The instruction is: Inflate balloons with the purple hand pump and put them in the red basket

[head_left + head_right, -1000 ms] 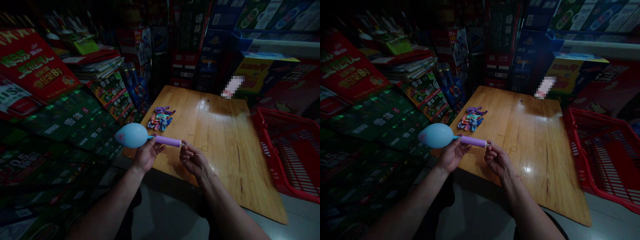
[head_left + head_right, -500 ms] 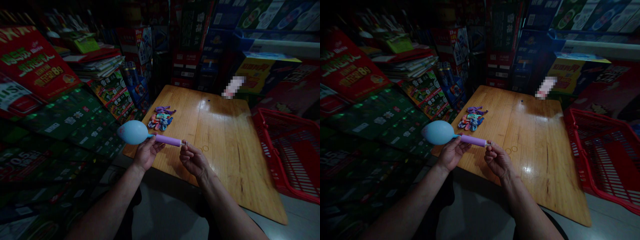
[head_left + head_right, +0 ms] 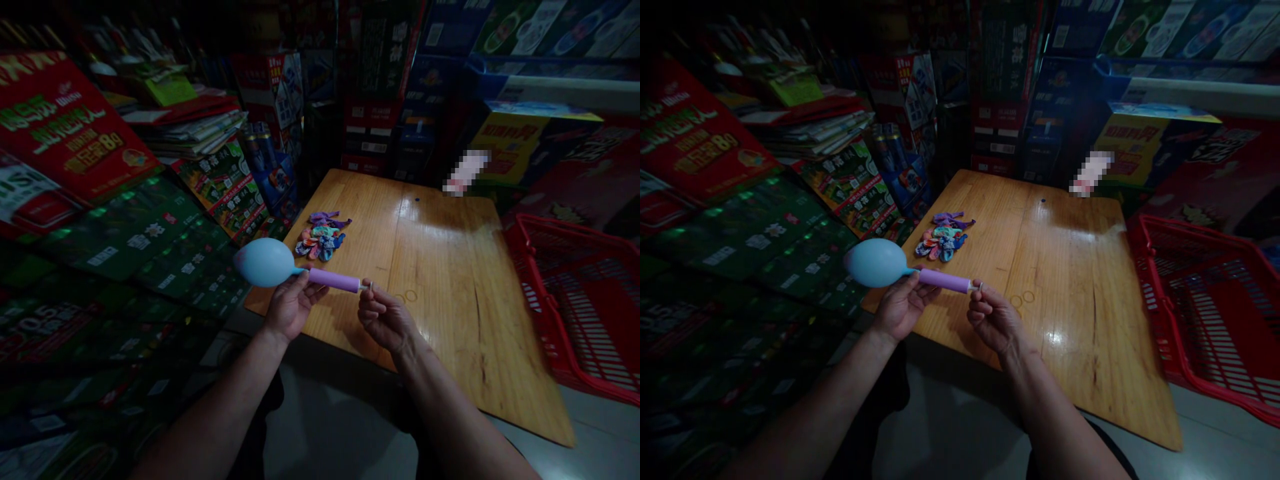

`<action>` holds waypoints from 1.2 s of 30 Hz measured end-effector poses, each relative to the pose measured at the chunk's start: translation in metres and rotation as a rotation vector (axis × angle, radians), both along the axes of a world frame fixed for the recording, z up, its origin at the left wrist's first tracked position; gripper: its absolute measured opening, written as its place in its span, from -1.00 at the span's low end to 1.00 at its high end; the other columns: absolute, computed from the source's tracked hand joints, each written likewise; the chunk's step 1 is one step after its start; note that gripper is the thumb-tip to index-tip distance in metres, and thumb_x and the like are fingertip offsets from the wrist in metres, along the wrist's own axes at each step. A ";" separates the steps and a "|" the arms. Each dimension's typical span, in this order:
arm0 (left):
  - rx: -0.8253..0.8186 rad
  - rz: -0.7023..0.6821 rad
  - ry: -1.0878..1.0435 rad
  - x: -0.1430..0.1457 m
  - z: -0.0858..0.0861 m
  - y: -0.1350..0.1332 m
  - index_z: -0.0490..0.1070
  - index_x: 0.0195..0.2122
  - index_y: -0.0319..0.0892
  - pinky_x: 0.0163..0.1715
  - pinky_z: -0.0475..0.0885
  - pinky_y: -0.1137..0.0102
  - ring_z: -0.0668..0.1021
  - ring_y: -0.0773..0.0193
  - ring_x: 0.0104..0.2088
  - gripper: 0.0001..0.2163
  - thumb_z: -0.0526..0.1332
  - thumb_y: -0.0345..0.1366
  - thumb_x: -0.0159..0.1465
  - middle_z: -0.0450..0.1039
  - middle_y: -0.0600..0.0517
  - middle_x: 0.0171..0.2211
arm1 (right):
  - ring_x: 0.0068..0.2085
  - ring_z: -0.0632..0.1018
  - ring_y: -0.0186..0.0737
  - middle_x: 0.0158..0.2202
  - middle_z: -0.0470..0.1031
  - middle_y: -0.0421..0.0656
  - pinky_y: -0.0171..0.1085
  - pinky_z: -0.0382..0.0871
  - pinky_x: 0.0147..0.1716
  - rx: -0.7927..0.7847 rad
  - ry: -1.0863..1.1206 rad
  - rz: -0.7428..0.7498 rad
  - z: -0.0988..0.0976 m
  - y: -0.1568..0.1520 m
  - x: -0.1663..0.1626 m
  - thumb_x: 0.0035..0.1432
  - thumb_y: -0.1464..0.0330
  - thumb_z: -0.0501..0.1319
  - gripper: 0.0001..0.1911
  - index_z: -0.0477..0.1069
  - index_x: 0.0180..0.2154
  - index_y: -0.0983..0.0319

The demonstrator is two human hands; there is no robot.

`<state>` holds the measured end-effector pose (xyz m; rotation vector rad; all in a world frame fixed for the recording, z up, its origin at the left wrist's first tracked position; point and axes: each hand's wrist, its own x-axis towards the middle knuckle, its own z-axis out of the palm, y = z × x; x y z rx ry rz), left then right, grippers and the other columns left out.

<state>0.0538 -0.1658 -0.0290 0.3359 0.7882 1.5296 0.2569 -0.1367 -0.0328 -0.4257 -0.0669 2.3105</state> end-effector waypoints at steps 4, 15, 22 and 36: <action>0.010 0.046 0.004 -0.011 0.004 0.006 0.48 -0.09 -0.18 -0.04 0.47 0.19 0.59 0.18 -0.12 -0.76 0.31 -0.33 0.20 0.57 -0.07 -0.16 | -0.64 0.29 -0.59 -0.47 0.45 -0.25 -0.54 0.26 -0.62 0.008 0.007 -0.033 0.007 0.008 0.013 0.22 0.54 0.13 -0.86 0.39 -0.17 0.32; -0.014 0.022 -0.004 -0.003 0.003 0.001 0.47 -0.08 -0.19 -0.07 0.49 0.19 0.60 0.15 -0.12 -0.72 0.35 -0.32 0.17 0.57 -0.09 -0.15 | -0.63 0.29 -0.57 -0.47 0.45 -0.25 -0.53 0.27 -0.61 0.009 -0.039 -0.011 0.003 0.001 0.000 0.20 0.51 0.19 -0.87 0.40 -0.17 0.31; 0.052 0.114 0.004 -0.019 0.004 0.007 0.47 -0.08 -0.14 -0.08 0.50 0.22 0.59 0.22 -0.12 -0.76 0.30 -0.33 0.22 0.57 -0.03 -0.16 | -0.64 0.28 -0.58 -0.49 0.44 -0.27 -0.54 0.26 -0.63 0.032 -0.008 -0.116 0.010 0.011 0.017 0.24 0.54 0.11 -0.86 0.40 -0.18 0.30; 0.024 0.133 -0.007 -0.022 0.005 0.009 0.48 -0.10 -0.16 -0.14 0.52 0.29 0.60 0.25 -0.17 -0.77 0.31 -0.35 0.20 0.58 -0.01 -0.20 | -0.65 0.27 -0.58 -0.49 0.43 -0.27 -0.55 0.24 -0.65 0.016 -0.025 -0.115 0.013 0.014 0.023 0.21 0.55 0.15 -0.86 0.41 -0.19 0.31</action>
